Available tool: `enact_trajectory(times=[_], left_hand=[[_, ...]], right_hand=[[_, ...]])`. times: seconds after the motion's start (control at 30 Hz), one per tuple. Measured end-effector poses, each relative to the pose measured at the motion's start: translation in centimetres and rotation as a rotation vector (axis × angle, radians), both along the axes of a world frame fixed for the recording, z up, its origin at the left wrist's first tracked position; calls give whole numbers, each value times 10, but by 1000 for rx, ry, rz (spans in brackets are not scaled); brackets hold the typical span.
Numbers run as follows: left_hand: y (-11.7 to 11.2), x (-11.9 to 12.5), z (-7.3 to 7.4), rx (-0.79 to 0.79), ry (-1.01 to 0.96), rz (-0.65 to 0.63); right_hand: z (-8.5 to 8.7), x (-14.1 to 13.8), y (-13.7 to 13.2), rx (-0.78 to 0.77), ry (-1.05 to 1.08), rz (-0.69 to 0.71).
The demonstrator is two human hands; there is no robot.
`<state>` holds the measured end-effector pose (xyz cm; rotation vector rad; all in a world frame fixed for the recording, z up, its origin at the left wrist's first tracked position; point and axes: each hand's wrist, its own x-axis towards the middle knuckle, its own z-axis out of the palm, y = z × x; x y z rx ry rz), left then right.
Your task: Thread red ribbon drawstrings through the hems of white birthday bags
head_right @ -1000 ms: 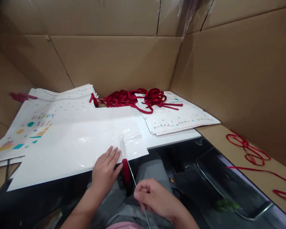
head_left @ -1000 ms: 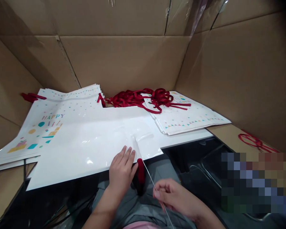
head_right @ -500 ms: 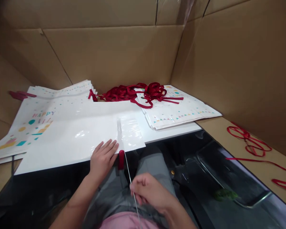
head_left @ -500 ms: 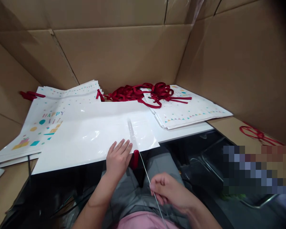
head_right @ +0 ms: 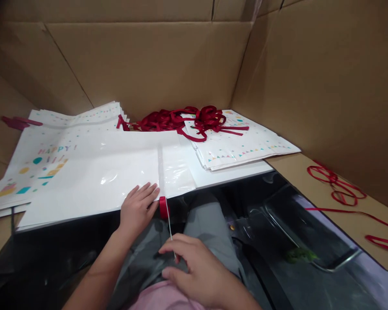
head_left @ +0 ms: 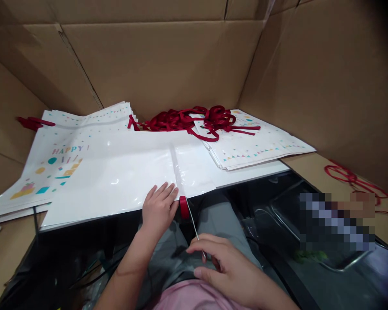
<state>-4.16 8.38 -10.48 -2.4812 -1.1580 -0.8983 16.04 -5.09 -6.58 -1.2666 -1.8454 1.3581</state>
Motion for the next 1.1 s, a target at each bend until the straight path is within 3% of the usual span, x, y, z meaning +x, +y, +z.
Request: enact_trajectory(times=[0.13,0.3,0.4,0.53,0.63,0.67,0.73,0.8,0.87,0.97,1.1], left_hand=[[-6,-1,1,-10,10,-9],[-22,-2,0,5,30,-39],[-29,-3,2,-2,21,-59],[-43,-7,10,-7,-16,-85],[-69,-10,10,-13,-183,-185],[-79,-9,6,-85,-287,-236],[-94,-2,-7,-474,-551,-263],[-99,12,-21,-967,-894,-111],[-94,29,-29,-1265,-1229,73],[-83,45,-26,-1339,-1472,209],[-93,30,-16,-1371,-1366,352]], right_hand=[[6,-3,16,174,-282,14],[4,-10,57,590,-753,-229],[1,-7,77,722,-777,-183],[-6,-4,87,687,-713,-149],[-9,-5,84,687,-661,-191],[-9,-5,81,682,-649,-196],[-4,-5,77,653,-632,-165],[6,-3,75,609,-607,-85],[18,1,80,569,-562,-1],[35,10,110,553,-506,10],[46,22,192,466,-497,-130]])
